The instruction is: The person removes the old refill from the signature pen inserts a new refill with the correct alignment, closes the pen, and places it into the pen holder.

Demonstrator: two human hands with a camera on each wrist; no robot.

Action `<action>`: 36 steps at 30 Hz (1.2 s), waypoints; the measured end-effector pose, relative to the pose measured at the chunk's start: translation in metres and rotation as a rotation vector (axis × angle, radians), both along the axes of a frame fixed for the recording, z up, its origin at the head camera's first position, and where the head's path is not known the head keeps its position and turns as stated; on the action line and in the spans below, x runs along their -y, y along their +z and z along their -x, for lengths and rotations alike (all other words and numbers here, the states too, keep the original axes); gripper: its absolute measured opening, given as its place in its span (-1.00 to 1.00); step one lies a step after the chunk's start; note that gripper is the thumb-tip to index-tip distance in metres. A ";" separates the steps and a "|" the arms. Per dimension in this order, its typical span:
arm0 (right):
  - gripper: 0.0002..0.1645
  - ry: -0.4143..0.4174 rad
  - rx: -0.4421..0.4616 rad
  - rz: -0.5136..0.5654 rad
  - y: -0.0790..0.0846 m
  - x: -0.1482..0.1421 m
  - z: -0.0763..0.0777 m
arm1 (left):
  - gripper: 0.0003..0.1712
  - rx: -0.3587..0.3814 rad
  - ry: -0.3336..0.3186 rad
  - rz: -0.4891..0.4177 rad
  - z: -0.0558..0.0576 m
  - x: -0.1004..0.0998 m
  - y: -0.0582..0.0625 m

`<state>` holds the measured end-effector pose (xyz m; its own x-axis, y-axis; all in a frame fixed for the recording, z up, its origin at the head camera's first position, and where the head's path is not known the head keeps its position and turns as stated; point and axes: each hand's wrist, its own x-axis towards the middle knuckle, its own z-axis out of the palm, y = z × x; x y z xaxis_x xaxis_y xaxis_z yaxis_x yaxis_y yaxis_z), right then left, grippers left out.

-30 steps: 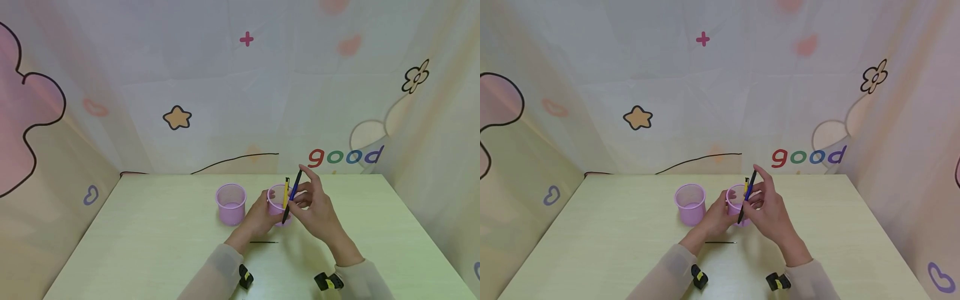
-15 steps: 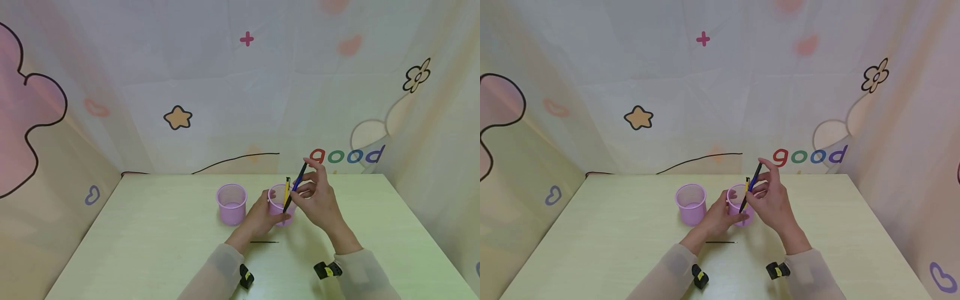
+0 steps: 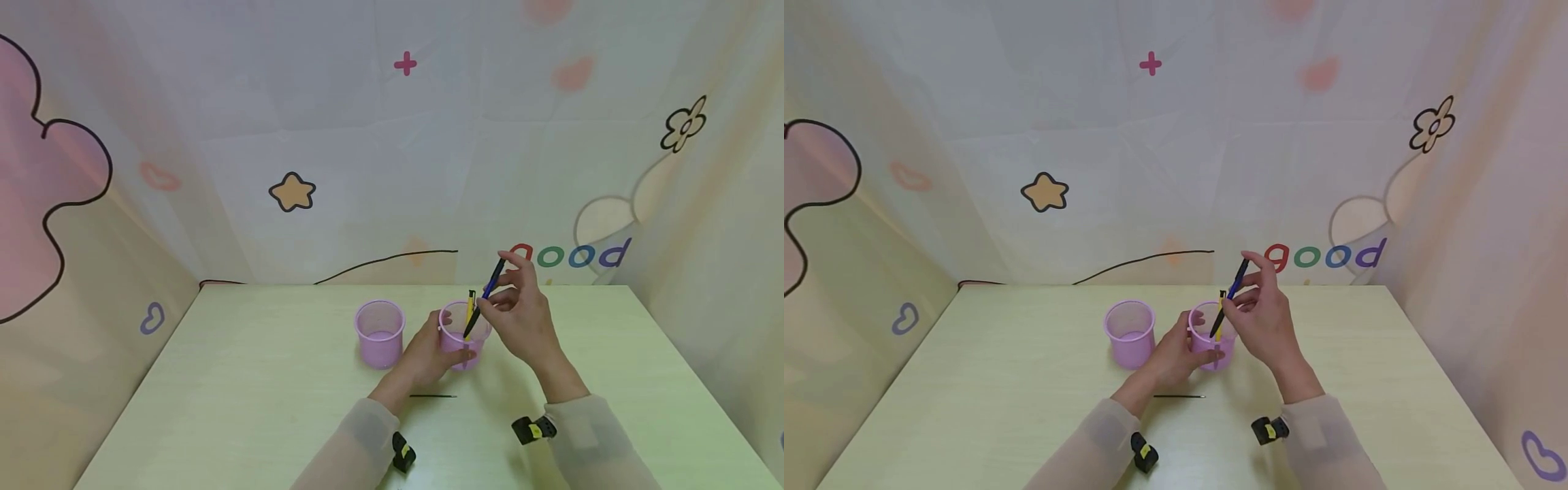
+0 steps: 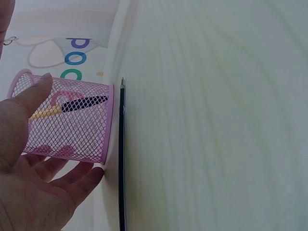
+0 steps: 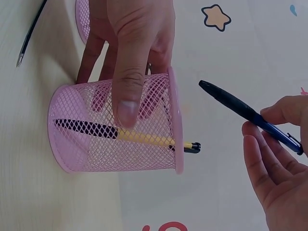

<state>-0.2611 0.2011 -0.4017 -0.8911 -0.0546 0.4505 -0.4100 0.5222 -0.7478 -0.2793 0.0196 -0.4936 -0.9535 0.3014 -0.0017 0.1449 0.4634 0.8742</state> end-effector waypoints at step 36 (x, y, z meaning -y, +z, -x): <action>-0.38 -0.041 0.026 -0.206 -0.026 0.019 0.015 | 0.05 -0.008 -0.009 -0.014 0.000 0.002 -0.002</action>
